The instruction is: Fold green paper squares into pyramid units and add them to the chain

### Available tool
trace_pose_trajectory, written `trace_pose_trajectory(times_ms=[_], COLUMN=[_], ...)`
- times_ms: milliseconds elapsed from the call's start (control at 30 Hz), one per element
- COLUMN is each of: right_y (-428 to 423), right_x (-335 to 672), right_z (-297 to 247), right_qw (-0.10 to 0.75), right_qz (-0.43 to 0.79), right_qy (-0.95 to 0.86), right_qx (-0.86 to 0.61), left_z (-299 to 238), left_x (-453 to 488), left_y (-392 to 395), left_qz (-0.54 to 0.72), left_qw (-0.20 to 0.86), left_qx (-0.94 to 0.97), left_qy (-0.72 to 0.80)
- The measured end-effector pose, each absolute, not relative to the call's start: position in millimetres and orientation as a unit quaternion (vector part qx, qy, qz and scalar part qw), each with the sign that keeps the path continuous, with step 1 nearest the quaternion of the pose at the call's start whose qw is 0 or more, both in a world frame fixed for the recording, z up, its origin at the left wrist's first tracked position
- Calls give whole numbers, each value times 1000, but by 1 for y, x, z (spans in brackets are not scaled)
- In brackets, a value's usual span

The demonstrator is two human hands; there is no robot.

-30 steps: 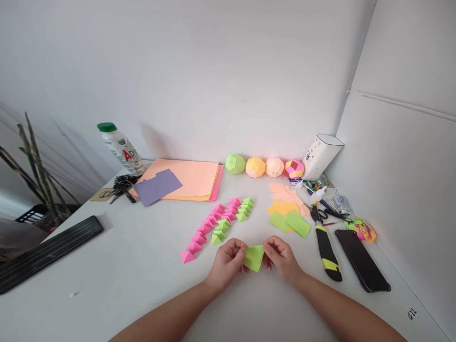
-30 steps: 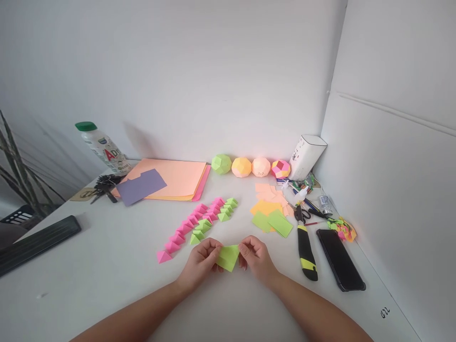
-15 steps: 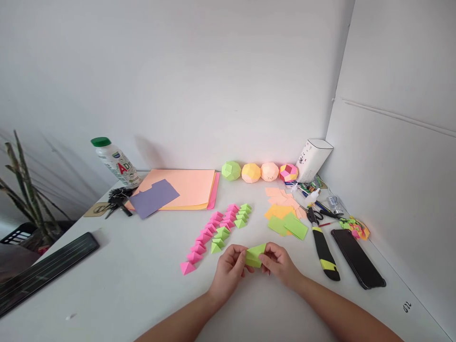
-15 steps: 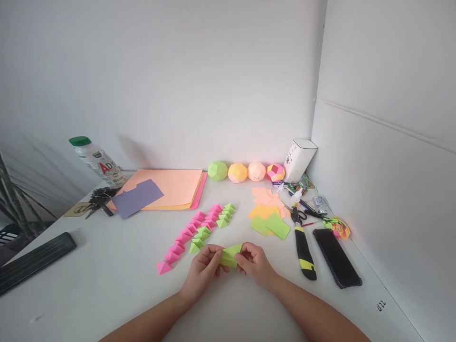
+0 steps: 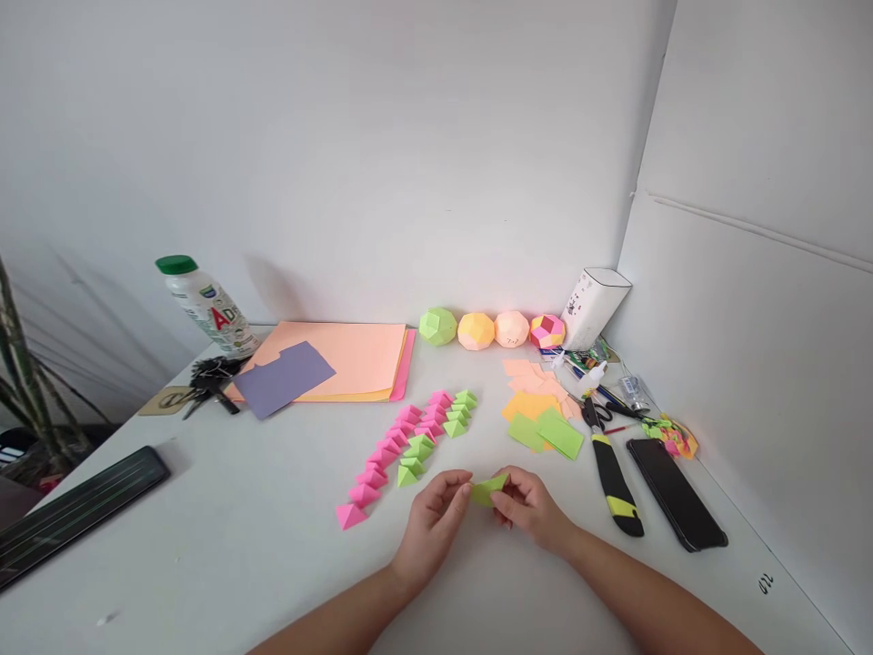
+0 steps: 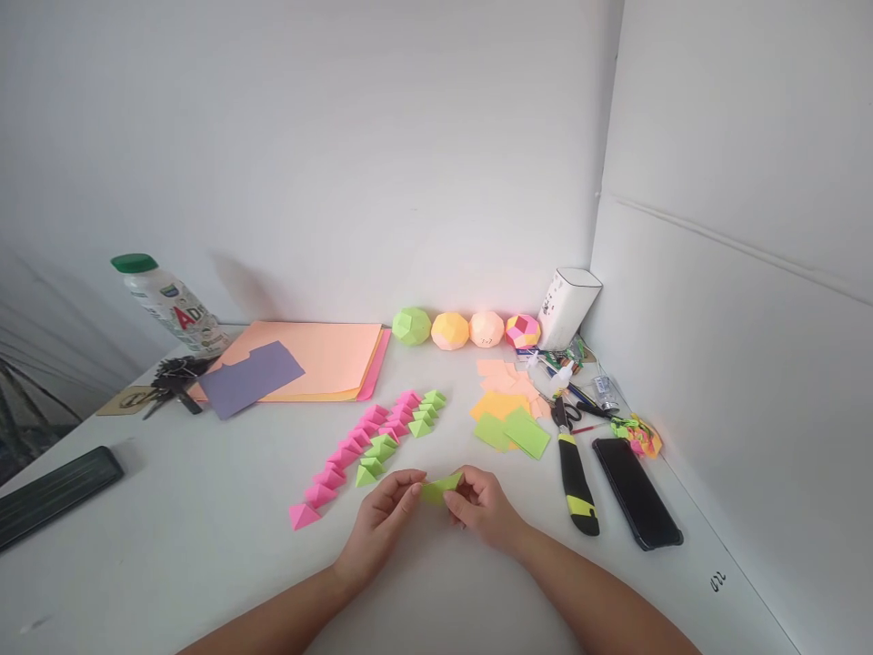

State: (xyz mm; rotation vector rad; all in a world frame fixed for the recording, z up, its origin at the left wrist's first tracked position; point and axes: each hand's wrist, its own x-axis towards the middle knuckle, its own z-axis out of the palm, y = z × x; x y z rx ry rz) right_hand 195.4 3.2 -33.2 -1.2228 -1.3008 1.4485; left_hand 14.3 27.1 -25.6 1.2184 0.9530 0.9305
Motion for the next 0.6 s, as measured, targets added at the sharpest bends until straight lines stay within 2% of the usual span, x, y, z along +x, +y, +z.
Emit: trace_pose_trajectory(times_ms=[167, 400, 600], right_y=[6, 7, 11], right_x=[196, 194, 188], right_z=[-35, -31, -30], right_qw=[375, 428, 428], right_qz=[588, 591, 580], right_qy=[-530, -495, -478], right_qx=[-482, -472, -501], left_z=[-28, -32, -33], left_x=[14, 14, 13], left_y=[31, 33, 30], left_qz=[385, 406, 350], left_qw=[642, 673, 688], left_qx=[529, 492, 534], left_qy=[400, 373, 345])
